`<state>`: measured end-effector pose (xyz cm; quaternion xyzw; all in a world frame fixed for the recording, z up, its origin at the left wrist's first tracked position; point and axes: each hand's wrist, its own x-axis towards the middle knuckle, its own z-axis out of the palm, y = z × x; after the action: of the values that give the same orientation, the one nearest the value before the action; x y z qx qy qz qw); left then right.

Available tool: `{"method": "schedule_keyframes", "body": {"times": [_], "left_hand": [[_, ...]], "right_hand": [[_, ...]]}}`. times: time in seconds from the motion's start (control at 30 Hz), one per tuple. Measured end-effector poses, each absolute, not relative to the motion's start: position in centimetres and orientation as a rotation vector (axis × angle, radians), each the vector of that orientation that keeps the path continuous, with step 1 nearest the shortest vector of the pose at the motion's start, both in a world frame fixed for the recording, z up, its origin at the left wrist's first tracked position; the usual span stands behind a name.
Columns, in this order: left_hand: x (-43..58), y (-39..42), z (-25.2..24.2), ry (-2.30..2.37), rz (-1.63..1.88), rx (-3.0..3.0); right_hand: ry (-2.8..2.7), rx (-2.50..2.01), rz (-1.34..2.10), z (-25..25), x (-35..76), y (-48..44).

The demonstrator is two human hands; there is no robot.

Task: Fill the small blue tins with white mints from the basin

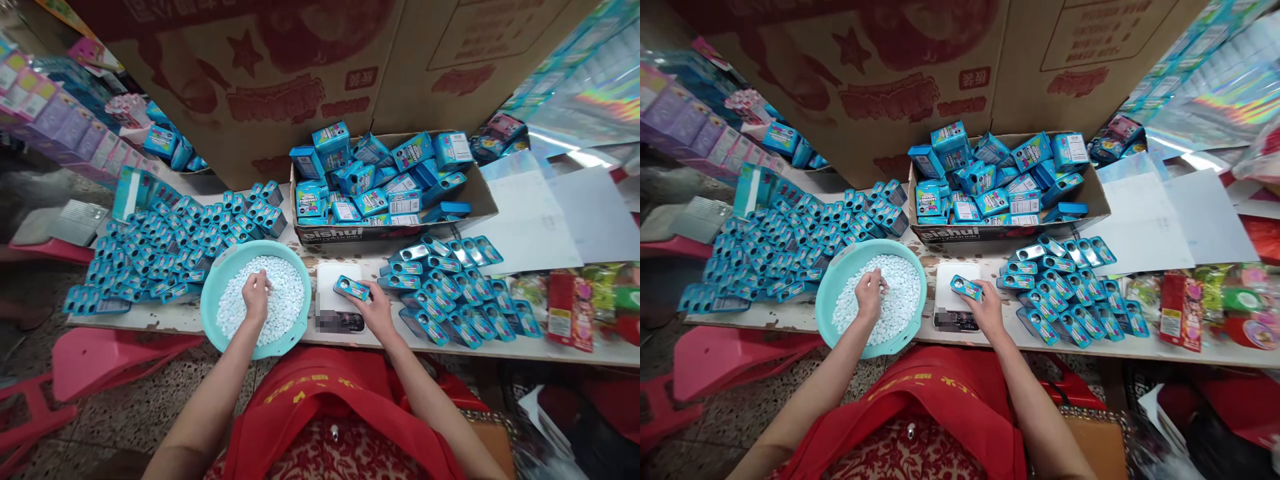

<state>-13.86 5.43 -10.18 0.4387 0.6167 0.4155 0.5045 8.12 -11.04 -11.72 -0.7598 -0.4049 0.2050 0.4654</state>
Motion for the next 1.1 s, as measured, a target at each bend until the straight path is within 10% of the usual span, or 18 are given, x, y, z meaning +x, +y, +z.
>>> {"method": "schedule_keyframes", "body": {"times": [0.5,1.1], "left_hand": [[-13.9,6.5,-9.7,1.438,0.854,0.625],[-16.0,6.7,-9.2,1.586,0.244,2.09]], "right_hand": [[-1.346,-2.437,-0.132,-11.9,15.5,-14.6],[-1.566,-2.457,-0.049,-11.9,12.4,-16.9]]}}
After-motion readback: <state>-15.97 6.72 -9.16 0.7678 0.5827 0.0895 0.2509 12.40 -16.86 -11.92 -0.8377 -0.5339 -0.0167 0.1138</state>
